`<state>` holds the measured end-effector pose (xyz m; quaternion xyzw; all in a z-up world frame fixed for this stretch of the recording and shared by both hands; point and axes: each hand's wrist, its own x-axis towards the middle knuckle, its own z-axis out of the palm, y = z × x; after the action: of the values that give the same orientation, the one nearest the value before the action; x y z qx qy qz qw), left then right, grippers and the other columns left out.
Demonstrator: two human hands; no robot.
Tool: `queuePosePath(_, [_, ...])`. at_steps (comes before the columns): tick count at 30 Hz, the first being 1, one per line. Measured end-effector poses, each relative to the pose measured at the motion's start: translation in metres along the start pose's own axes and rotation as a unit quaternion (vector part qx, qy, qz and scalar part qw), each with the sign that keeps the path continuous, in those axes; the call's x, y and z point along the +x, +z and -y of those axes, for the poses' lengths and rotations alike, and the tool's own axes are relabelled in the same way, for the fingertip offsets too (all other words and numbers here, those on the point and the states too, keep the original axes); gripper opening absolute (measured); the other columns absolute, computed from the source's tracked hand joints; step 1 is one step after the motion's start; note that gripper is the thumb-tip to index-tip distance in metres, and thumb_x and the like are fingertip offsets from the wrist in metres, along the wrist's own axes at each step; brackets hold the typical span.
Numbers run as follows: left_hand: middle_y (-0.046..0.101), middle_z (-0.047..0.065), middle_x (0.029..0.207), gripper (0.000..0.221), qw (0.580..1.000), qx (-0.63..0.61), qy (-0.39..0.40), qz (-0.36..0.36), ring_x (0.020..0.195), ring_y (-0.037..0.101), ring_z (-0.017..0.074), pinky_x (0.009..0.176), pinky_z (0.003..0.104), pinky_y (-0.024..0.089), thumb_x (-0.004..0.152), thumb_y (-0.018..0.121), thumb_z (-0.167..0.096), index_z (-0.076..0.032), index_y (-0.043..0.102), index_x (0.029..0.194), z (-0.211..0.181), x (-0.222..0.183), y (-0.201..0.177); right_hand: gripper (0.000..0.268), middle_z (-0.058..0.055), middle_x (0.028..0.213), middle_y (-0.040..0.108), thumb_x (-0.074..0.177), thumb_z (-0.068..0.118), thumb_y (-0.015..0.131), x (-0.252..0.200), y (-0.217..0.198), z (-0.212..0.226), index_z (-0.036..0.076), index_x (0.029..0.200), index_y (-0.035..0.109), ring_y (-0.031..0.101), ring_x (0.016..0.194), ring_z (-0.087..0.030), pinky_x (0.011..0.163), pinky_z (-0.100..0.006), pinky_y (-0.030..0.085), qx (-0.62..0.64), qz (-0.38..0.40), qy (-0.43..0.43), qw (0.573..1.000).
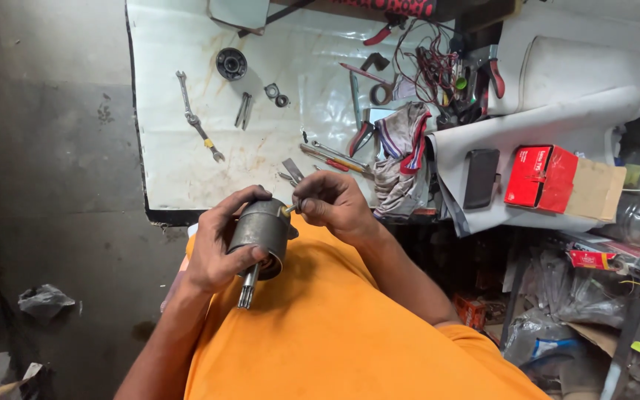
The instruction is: Repairing or reassembling a motorcycle starter motor component.
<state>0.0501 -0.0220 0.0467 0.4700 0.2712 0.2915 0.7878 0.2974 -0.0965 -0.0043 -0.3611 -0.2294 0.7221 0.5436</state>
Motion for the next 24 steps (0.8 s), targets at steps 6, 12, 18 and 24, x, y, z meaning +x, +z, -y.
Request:
queuePosePath(6, [0.073, 0.020, 0.110, 0.087, 1.000, -0.003, -0.029, -0.010, 0.099, 0.078, 0.0259, 0.085, 0.034, 0.062, 0.076, 0.084, -0.046, 0.006, 0.050, 0.136, -0.008, -0.002, 0.007, 0.017, -0.008, 0.101, 0.070, 0.098, -0.001, 0.073, -0.006, 0.025, 0.026, -0.003, 0.115, 0.074, 0.061, 0.083, -0.012, 0.072, -0.025, 0.050, -0.263, -0.023, -0.083, 0.961])
queuePosePath(12, [0.072, 0.021, 0.114, 0.091, 0.998, 0.055, 0.016, -0.020, 0.104, 0.071, 0.0254, 0.093, 0.034, 0.056, 0.078, 0.080, -0.056, 0.008, 0.056, 0.138, 0.022, -0.008, 0.000, 0.020, -0.008, 0.103, 0.072, 0.090, -0.003, 0.077, -0.014, 0.034, 0.029, 0.002, 0.109, 0.076, 0.070, 0.093, -0.015, 0.082, -0.026, 0.057, -0.393, -0.025, -0.130, 0.910])
queuePosePath(18, [0.070, 0.027, 0.121, 0.101, 0.999, -0.038, -0.012, 0.019, 0.109, 0.068, 0.0291, 0.094, 0.037, 0.053, 0.076, 0.080, -0.057, 0.010, 0.046, 0.144, 0.056, -0.012, -0.017, 0.022, -0.006, 0.101, 0.071, 0.087, 0.000, 0.080, -0.012, 0.031, 0.011, 0.004, 0.109, 0.078, 0.067, 0.093, -0.015, 0.080, -0.026, 0.054, -0.386, -0.012, -0.143, 0.911])
queuePosePath(24, [0.066, 0.031, 0.128, 0.110, 0.992, -0.083, -0.013, 0.095, 0.114, 0.069, 0.0356, 0.097, 0.041, 0.053, 0.074, 0.078, -0.067, 0.009, 0.042, 0.145, 0.162, 0.001, -0.091, 0.030, -0.001, 0.084, 0.059, 0.086, 0.006, 0.084, -0.021, 0.049, 0.001, 0.004, 0.115, 0.077, 0.049, 0.072, -0.008, 0.062, -0.024, 0.038, -0.368, -0.019, -0.121, 0.922])
